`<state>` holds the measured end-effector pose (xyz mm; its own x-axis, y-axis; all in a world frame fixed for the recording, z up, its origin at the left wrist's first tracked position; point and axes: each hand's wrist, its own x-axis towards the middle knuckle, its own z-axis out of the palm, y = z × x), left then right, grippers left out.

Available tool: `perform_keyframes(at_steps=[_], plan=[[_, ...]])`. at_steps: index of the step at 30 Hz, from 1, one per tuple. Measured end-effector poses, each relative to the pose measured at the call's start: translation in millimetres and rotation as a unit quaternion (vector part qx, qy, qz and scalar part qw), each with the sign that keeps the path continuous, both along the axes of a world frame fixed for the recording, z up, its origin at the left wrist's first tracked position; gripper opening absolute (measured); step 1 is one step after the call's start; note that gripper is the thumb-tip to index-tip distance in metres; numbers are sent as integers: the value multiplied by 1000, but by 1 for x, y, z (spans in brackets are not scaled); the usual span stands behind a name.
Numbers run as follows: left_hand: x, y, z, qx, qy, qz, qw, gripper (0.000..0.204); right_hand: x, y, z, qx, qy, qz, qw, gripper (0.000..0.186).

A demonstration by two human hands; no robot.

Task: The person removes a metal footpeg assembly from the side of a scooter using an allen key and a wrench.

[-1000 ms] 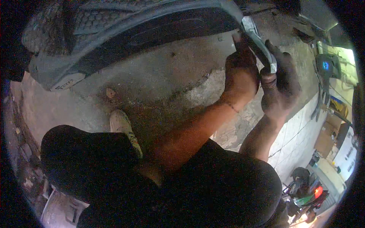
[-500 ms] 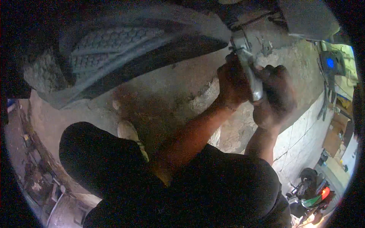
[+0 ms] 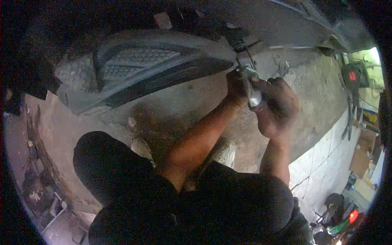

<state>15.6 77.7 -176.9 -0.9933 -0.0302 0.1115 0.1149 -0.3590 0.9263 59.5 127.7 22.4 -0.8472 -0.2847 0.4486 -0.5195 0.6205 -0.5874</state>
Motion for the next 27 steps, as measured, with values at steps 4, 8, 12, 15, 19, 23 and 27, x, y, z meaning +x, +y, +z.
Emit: perform_keyframes(at_steps=[4, 8, 12, 15, 19, 23, 27], plan=[[3, 3, -32, -46, 23, 28, 998, 17, 1, -11, -8, -38, 14, 13, 999, 27], [17, 6, 1, 23, 31, 124, 991, 17, 3, 1, -13, -30, 1, 1, 1000, 29], [33, 3, 40, -226, -2, 148, 963, 21, 6, 6, -8, 0, -9, -8, 1000, 33], [47, -6, 82, -51, 14, 229, 972, 27, 8, 4, -9, 6, -34, 4, 999, 34], [56, -30, 125, 424, -301, -13, 854, 43, 11, 5, -6, -31, -57, -2, 998, 39], [59, -66, 158, 461, -356, -199, 788, 38, 2, 3, -8, 0, 31, 21, 999, 32], [49, -65, 172, 465, -396, -176, 772, 57, 8, 5, -5, -53, -55, -20, 997, 32]])
